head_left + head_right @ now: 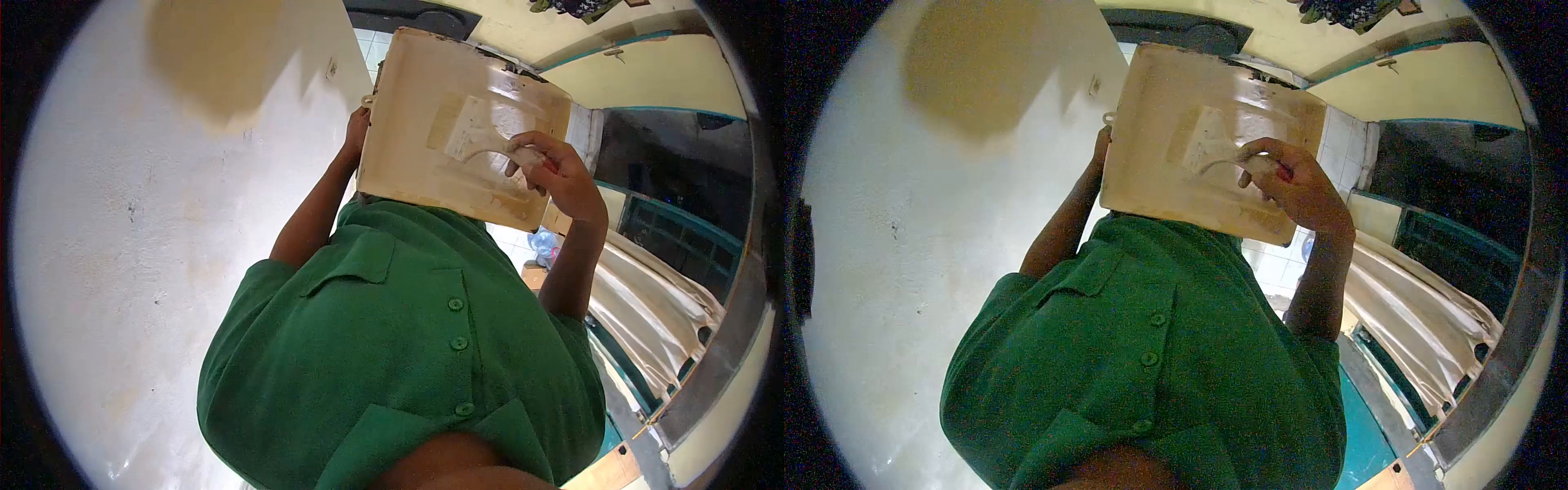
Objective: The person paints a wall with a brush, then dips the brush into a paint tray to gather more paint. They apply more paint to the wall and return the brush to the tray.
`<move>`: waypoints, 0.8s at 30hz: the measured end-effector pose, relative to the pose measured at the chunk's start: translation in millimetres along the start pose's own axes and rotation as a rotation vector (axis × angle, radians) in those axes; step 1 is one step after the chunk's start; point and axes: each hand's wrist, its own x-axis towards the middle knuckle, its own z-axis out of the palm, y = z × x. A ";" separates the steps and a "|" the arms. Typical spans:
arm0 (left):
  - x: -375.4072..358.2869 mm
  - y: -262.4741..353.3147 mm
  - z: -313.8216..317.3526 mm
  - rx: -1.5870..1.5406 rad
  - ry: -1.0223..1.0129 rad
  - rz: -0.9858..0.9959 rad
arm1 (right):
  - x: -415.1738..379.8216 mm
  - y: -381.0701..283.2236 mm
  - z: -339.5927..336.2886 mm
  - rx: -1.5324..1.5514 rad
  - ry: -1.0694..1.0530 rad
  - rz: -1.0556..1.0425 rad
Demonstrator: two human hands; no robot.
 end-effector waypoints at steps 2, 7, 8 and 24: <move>-3.4 2.7 6.8 0.031 -0.011 0.045 | 2.3 0.1 2.0 -0.018 0.010 -0.097; -7.8 8.0 -2.5 0.174 0.019 0.137 | 20.7 9.6 22.7 0.004 0.132 -0.189; -9.2 8.9 -0.7 0.125 0.032 0.122 | 22.4 9.7 24.4 -0.079 0.156 -0.175; 7.5 -19.0 -14.6 0.377 -0.069 0.357 | 70.2 17.5 60.3 -0.001 0.280 -0.223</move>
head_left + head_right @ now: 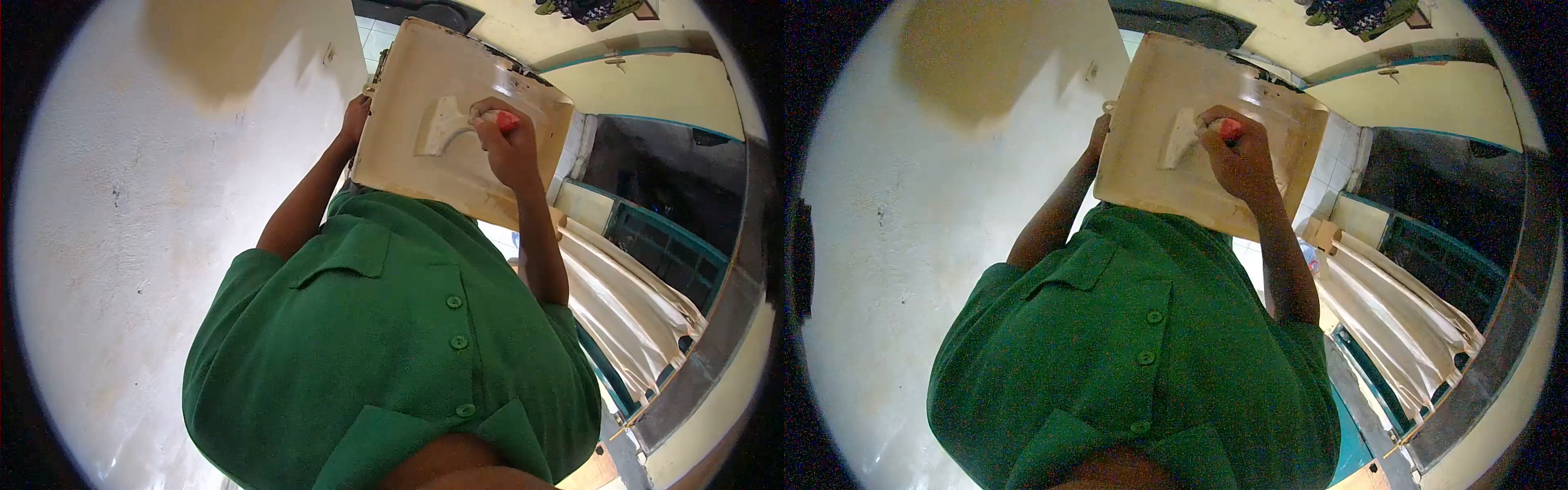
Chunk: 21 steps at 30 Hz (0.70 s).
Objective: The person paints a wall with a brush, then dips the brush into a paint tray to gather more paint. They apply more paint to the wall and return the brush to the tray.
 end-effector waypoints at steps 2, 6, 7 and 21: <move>0.1 10.1 -1.8 0.090 -0.001 -0.004 | 3.6 4.6 6.4 -0.020 -0.011 -0.015; 1.8 -4.3 3.2 -0.200 0.036 -0.111 | 6.9 6.5 11.6 -0.117 -0.010 -0.123; 0.8 -1.5 1.7 -0.030 0.021 -0.008 | 6.4 6.3 11.4 -0.158 -0.007 -0.155; 2.4 -6.8 2.2 -0.155 0.004 -0.187 | 11.9 1.8 0.6 -0.147 0.095 -0.089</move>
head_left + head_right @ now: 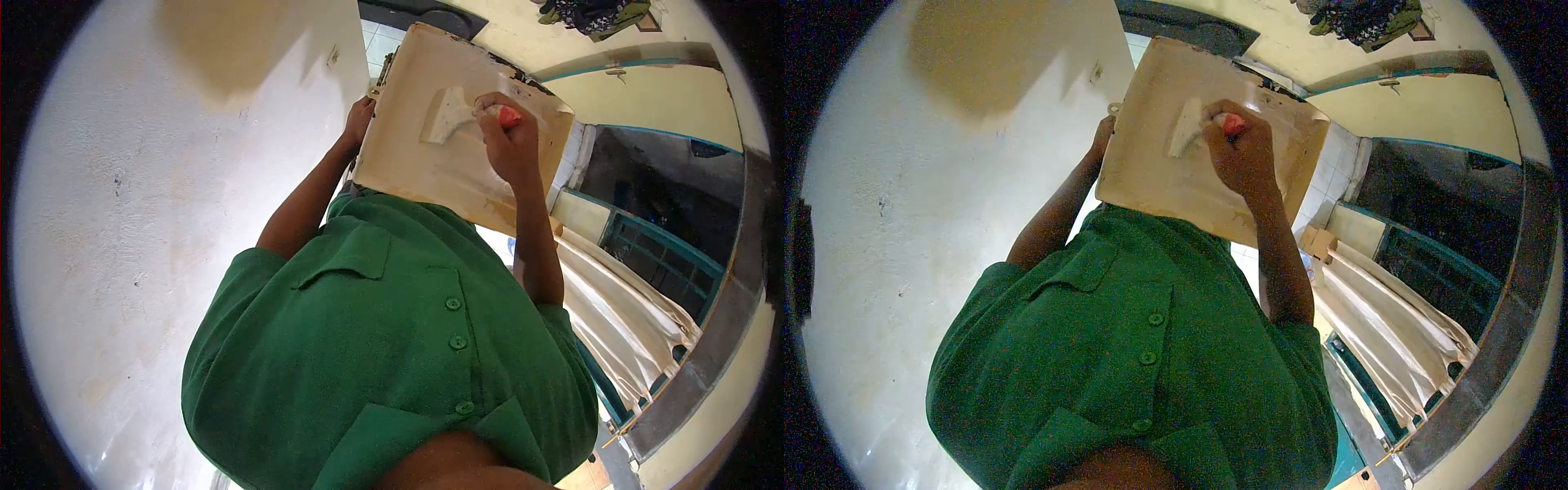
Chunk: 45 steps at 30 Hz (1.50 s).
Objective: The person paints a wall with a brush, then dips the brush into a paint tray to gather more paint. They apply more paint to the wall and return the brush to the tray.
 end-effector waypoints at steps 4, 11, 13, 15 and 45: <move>5.7 -12.6 -0.3 0.174 0.020 0.183 | 25.4 1.0 -6.0 0.003 0.098 -0.092; -8.0 25.4 -4.1 0.453 -0.039 0.321 | 57.0 13.3 -3.0 -0.192 0.051 -0.228; 0.5 12.4 -8.3 0.396 -0.063 0.226 | 58.6 9.8 -4.3 -0.138 0.018 -0.115; 0.2 11.8 -7.4 0.303 -0.048 0.137 | 59.0 8.5 -3.4 -0.120 0.008 -0.070; -10.1 30.6 -1.5 0.332 0.026 0.267 | 74.8 16.7 1.2 -0.163 0.102 -0.121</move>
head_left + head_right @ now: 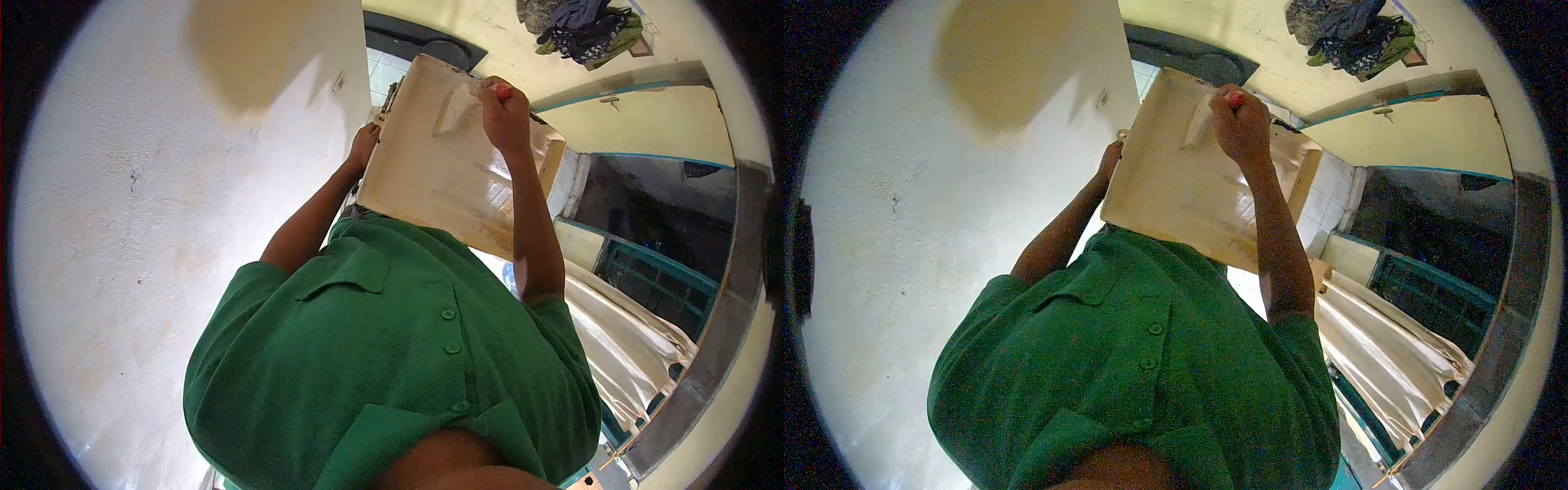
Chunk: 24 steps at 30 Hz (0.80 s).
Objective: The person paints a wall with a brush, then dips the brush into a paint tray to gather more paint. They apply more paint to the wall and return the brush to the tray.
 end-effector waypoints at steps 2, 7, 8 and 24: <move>2.4 -12.6 1.1 0.010 -0.007 0.025 | -1.3 -0.6 0.9 0.059 0.019 0.016; 2.6 9.2 5.4 -0.290 0.117 -0.294 | -5.2 -7.2 1.4 0.060 0.035 0.032; 1.0 24.1 1.4 -0.254 0.115 -0.311 | -5.7 -8.1 0.7 0.090 0.035 0.048; 4.7 9.5 2.9 -0.193 0.059 -0.203 | -27.5 -13.4 32.4 0.317 -0.080 -0.065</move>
